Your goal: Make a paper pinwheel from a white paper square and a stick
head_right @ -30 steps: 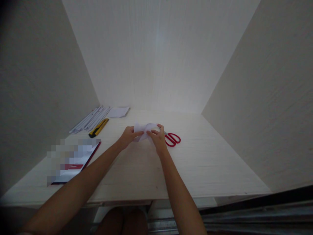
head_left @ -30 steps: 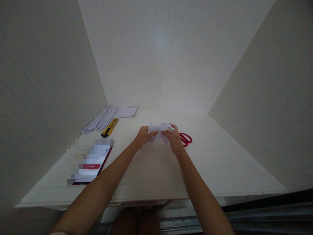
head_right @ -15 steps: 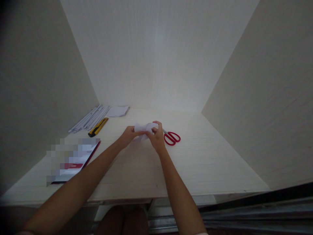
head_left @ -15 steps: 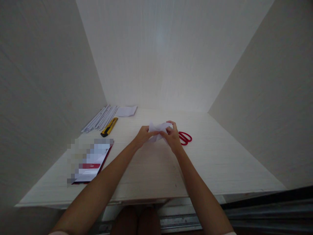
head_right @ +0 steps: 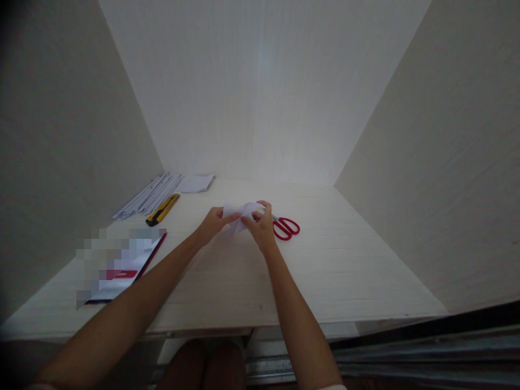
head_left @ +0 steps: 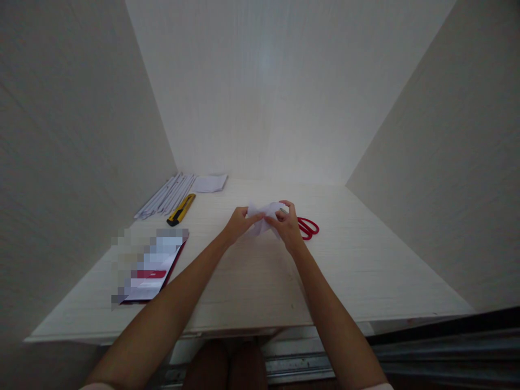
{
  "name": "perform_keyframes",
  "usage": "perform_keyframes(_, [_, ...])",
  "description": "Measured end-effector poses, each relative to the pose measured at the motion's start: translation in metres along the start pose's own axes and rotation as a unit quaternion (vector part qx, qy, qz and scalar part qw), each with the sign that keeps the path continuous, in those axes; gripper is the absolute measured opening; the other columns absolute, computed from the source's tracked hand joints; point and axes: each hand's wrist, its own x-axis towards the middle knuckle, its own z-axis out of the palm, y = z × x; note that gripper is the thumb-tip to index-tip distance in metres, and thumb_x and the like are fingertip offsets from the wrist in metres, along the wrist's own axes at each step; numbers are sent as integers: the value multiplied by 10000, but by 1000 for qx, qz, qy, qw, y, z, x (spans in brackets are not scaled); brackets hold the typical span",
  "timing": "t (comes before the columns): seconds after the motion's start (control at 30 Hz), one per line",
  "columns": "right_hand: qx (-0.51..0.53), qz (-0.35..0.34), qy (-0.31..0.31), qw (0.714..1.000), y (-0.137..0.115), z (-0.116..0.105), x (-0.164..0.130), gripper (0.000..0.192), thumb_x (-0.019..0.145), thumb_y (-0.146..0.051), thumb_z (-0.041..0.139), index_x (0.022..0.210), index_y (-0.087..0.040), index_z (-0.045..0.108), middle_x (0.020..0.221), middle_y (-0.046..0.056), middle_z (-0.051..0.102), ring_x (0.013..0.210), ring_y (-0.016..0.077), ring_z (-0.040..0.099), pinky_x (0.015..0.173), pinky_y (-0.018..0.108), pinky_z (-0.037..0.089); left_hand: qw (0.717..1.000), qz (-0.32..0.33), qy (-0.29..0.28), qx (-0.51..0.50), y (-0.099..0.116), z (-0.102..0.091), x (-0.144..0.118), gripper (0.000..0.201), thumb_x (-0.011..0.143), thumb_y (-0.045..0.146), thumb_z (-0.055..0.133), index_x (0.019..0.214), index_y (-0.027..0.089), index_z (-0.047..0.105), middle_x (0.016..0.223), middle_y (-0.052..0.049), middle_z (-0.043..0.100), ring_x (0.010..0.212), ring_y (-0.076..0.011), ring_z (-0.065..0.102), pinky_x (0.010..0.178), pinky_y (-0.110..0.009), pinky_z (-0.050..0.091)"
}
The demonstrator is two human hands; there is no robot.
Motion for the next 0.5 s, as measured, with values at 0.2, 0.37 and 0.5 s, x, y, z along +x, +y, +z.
perform_keyframes(0.2, [-13, 2, 5, 1000, 1, -1, 1, 549, 555, -216, 647, 986, -220, 308, 505, -123, 435, 453, 53, 417, 464, 167, 350, 999, 4, 6, 35, -3, 0, 2, 289, 632, 384, 599, 643, 95, 608, 573, 1, 561, 515, -85, 472, 512, -212, 378])
perform_keyframes(0.37, [-12, 7, 2, 1000, 2, -1, 1, 554, 555, -233, 648, 988, -221, 303, 527, -111, 466, 464, 56, 435, 475, 172, 362, 999, 4, 5, 41, -4, 0, 3, 287, 632, 386, 592, 630, 99, 606, 564, 0, 560, 512, -85, 471, 504, -209, 377])
perform_keyframes(0.5, [-10, 6, -1, 1000, 3, -1, 0, 555, 557, -244, 645, 988, -222, 296, 554, -99, 494, 485, 65, 461, 492, 185, 385, 999, 3, 7, 51, -2, 0, 3, 285, 631, 380, 590, 636, 96, 614, 571, -6, 571, 518, -91, 479, 507, -211, 378])
